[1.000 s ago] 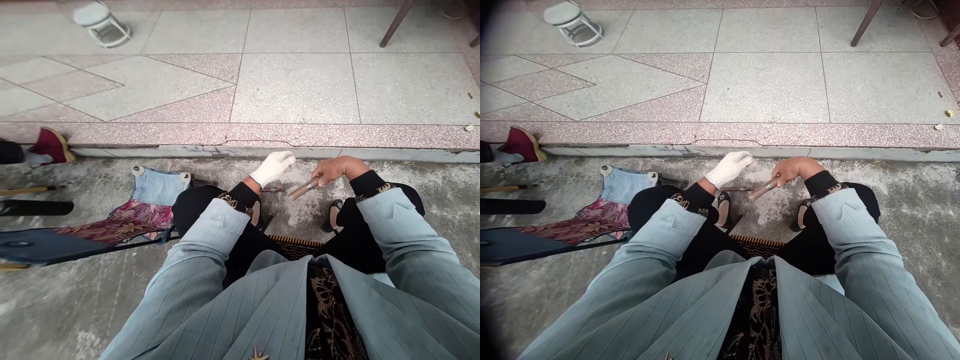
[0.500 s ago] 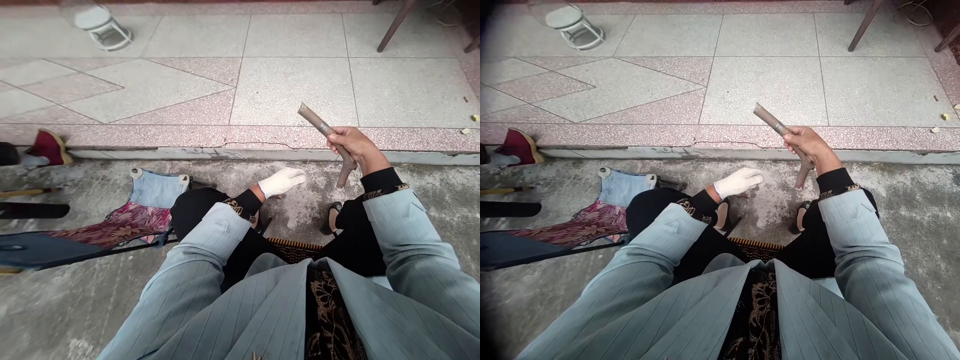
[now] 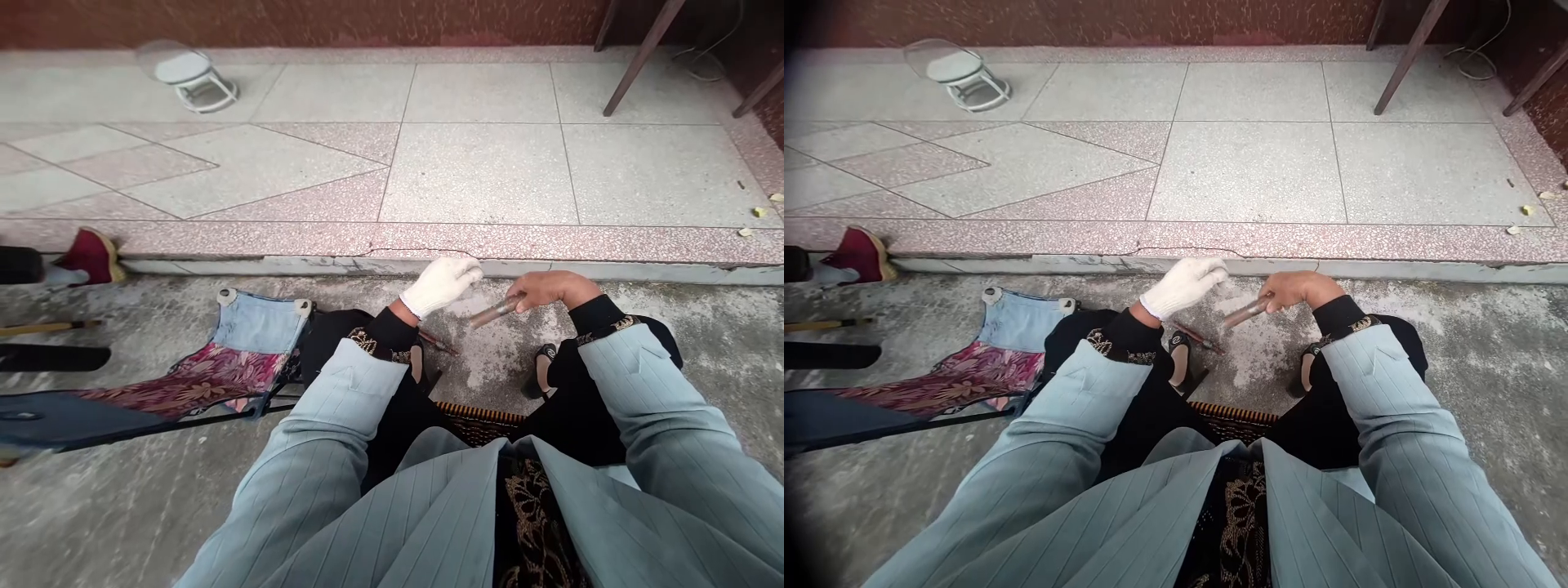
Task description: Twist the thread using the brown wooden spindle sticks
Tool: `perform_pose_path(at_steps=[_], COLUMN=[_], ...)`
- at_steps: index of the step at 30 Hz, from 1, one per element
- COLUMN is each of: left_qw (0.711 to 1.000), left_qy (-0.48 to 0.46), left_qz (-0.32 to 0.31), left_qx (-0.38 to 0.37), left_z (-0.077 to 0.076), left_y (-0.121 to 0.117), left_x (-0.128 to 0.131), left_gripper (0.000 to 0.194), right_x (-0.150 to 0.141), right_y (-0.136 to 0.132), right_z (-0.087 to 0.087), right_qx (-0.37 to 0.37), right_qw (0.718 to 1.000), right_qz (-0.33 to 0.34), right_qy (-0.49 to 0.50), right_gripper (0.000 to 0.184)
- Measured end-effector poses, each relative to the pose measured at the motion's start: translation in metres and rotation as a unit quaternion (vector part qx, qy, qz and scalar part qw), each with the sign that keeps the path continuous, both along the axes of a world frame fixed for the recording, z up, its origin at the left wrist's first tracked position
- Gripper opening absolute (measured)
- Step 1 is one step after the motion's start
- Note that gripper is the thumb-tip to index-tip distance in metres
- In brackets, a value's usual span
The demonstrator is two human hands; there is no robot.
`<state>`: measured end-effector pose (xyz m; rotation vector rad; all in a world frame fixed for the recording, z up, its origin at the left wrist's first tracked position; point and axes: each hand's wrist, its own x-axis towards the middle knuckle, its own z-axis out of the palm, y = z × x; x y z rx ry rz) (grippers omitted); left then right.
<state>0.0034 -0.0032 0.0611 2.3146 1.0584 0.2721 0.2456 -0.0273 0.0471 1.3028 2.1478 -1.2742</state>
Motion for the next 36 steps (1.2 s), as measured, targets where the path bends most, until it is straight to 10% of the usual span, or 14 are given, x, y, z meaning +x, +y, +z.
perform_pose_path(at_steps=[5, 11, 21, 29, 36], left_qw=[0.999, 0.995, 0.991, 0.974, 0.946], left_qy=[0.024, -0.02, 0.026, 0.15, 0.146], left_qz=[0.02, -0.005, -0.112, -0.163, -0.28], left_qx=[0.009, -0.094, -0.072, 0.048, 0.067], left_z=[0.0, -0.018, -0.027, -0.031, -0.02], left_y=[0.019, 0.011, -0.02, -0.003, 0.005], left_x=[-0.004, 0.004, 0.018, 0.018, 0.023], left_gripper=[0.033, 0.034, 0.036, 0.025, 0.008], right_x=[0.015, 0.025, 0.022, -0.008, -0.001], right_y=[-0.013, -0.022, -0.006, -0.009, -0.014], right_z=[0.015, 0.038, 0.014, 0.004, 0.007], right_qx=[-0.109, -0.045, 0.066, 0.167, -0.07], right_qw=[0.96, 0.902, 0.906, 0.972, 0.989], right_qz=[-0.013, -0.197, -0.331, -0.154, 0.03], right_qy=[0.258, 0.382, 0.257, -0.069, 0.129], right_gripper=[0.049, 0.05, 0.038, 0.029, 0.028])
